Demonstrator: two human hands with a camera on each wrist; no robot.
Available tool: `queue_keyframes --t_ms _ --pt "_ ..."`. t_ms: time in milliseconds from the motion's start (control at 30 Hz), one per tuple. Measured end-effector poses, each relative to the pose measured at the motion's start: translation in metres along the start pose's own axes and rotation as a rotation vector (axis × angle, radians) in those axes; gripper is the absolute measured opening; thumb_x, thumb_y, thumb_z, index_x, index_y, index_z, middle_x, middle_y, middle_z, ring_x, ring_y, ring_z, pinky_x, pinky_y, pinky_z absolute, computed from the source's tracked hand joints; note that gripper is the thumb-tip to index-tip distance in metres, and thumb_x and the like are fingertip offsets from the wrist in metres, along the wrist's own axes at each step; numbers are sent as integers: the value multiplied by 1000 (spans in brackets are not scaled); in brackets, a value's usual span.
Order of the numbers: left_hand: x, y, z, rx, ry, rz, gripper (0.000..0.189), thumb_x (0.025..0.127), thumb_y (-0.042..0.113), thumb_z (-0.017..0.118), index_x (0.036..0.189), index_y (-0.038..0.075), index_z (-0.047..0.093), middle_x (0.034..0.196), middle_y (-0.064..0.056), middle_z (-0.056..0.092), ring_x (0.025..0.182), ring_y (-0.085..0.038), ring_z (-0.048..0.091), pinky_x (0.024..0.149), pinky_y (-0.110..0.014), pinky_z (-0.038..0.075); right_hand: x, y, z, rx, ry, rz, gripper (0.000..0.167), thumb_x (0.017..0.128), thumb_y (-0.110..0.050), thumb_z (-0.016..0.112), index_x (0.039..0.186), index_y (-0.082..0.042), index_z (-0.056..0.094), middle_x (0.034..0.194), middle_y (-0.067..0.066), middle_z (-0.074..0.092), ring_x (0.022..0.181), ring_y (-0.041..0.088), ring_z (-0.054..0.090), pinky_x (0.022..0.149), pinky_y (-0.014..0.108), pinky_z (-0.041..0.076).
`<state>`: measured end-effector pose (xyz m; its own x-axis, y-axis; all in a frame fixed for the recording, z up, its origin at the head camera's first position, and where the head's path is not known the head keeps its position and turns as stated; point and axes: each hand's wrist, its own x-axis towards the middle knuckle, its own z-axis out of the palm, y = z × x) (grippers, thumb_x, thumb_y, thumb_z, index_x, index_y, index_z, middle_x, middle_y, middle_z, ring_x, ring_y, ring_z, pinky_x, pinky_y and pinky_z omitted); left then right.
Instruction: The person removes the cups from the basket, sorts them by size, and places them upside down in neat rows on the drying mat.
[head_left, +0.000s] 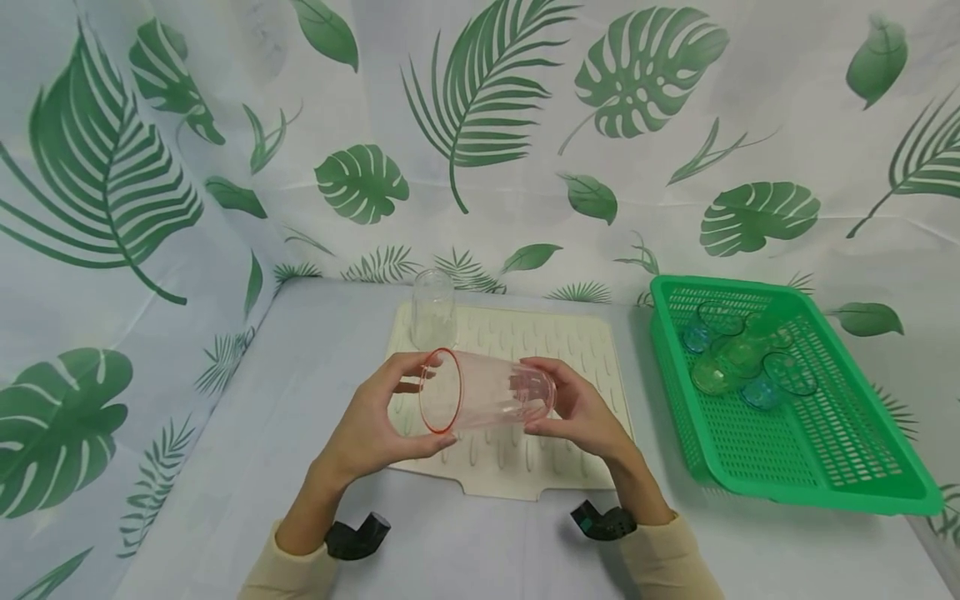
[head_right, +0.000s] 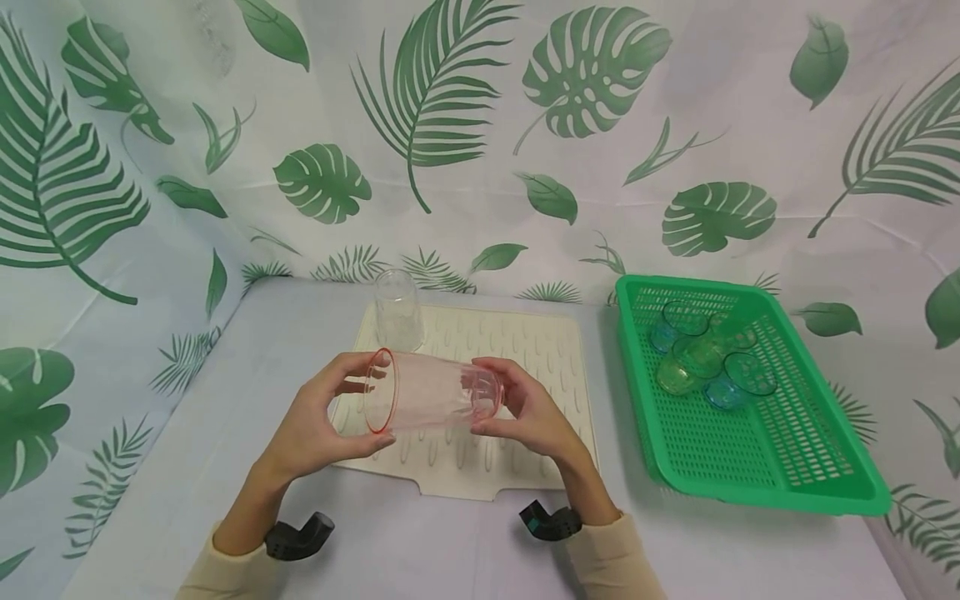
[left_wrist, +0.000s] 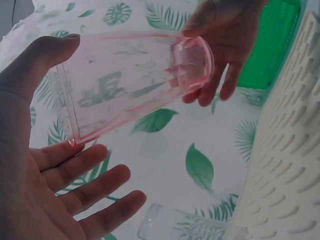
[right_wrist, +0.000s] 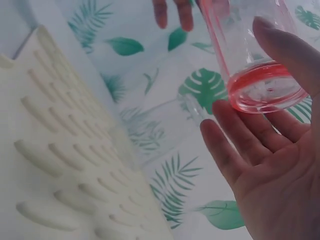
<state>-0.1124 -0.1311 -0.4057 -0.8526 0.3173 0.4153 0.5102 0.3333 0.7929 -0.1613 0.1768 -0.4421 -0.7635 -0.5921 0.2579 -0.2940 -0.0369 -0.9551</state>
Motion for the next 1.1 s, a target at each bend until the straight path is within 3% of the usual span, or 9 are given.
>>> queue_keyframes --t_ms 233,400,533,833,1100 --pt "1 1 2 -2 -14 -16 84 68 23 93 141 23 50 136 2 58 118 -17 58 98 -47 56 -2 -3 -4 205 13 -8 77 82 9 75 150 -4 41 136 0 57 112 11 65 85 25 61" --pt "0 2 4 -11 -25 -27 84 68 23 92 141 23 50 136 3 58 120 -21 58 98 -49 55 0 -4 -3 301 11 -115 64 85 -1 77 143 -9 50 133 1 62 114 13 67 90 26 60" --pt "0 2 7 -13 -43 -39 84 69 26 92 142 23 49 135 6 57 120 -18 58 99 -47 55 3 -9 0 367 8 -213 60 89 -11 76 142 -7 48 136 3 61 118 15 66 95 29 58" --pt "0 1 14 -47 -89 -53 85 72 31 91 144 29 46 136 9 57 118 -13 57 99 -48 54 9 -25 8 372 69 -346 63 92 -20 73 144 -1 43 137 7 59 120 18 63 97 33 57" --pt "-4 1 13 -13 -71 -44 89 72 28 91 148 25 44 139 2 56 121 -17 59 98 -46 56 13 -33 6 388 89 -424 63 91 -17 74 141 5 44 135 13 60 119 23 64 96 35 59"
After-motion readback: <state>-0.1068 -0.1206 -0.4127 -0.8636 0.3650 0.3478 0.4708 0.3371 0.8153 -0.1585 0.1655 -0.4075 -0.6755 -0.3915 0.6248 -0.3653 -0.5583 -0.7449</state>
